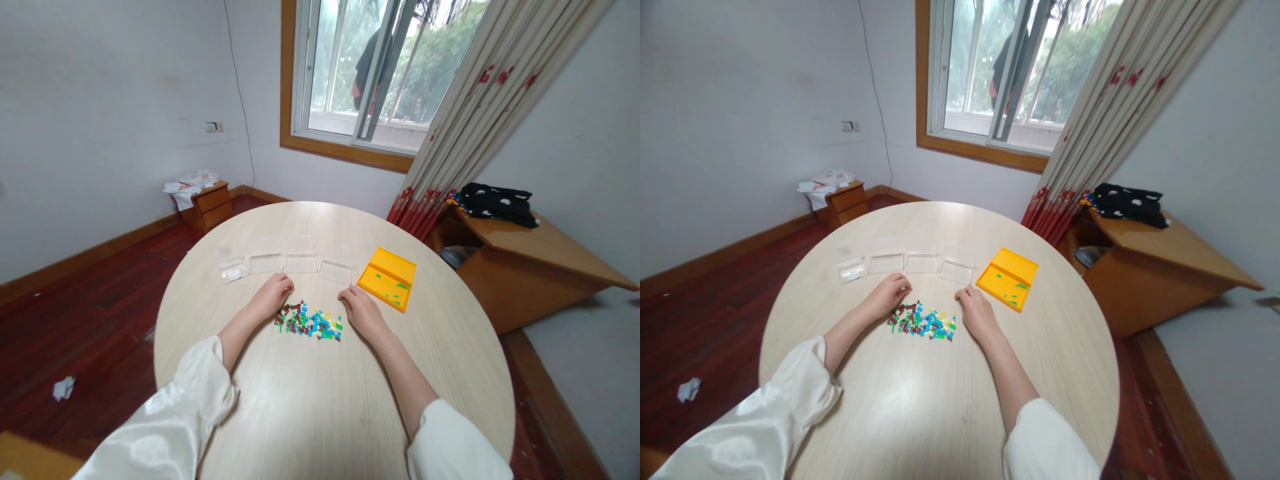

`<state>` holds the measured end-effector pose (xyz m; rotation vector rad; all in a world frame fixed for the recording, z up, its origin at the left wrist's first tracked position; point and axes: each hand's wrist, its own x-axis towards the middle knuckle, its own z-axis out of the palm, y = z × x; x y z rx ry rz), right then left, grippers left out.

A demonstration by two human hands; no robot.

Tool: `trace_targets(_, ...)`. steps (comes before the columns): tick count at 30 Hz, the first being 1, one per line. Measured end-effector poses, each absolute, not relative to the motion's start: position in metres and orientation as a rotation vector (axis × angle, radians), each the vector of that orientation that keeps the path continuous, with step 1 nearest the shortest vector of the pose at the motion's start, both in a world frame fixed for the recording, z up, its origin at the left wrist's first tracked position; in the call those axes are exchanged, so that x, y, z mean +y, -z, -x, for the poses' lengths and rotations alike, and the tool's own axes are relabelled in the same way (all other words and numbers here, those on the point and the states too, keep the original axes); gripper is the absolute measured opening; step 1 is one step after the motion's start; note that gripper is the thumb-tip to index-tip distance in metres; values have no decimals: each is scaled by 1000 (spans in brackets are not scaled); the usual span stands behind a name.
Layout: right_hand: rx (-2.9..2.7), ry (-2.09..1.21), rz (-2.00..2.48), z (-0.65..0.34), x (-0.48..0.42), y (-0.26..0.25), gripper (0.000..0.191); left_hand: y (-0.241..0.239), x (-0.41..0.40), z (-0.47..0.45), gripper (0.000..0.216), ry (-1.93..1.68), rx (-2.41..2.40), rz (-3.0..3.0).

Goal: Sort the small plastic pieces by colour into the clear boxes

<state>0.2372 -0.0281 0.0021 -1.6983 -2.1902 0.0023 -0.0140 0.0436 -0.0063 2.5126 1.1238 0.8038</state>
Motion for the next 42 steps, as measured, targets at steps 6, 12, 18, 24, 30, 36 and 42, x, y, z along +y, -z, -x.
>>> trace_targets(6, -2188, -7, 1651, -238, -28, 1, 24, 6, 42, 16, 14, -806, 1223, -2541)
trace_targets(12, -2205, -14, 1623, -237, -29, -2, 27, 4, 43, 14, 18, -708, 1236, -2527)
trace_targets(18, -2181, -21, 1686, -234, -30, -4, 27, -1, 42, 14, 20, -696, 1255, -2520)
trace_targets(24, -2189, -42, 1626, -237, -30, -2, 28, -1, 42, 16, 19, -712, 1268, -2498)
trace_targets(30, -2163, -78, 1559, -240, -29, 0, 28, -5, 41, 19, 14, -936, 1261, -2390)
trace_targets(36, -2116, -80, 1490, -245, -26, 4, 24, -15, 44, 32, 15, -1053, 1346, -2301)
trace_targets(42, -2092, -76, 1469, -246, -27, 3, 23, -27, 58, 74, 16, -1264, 1712, -2149)
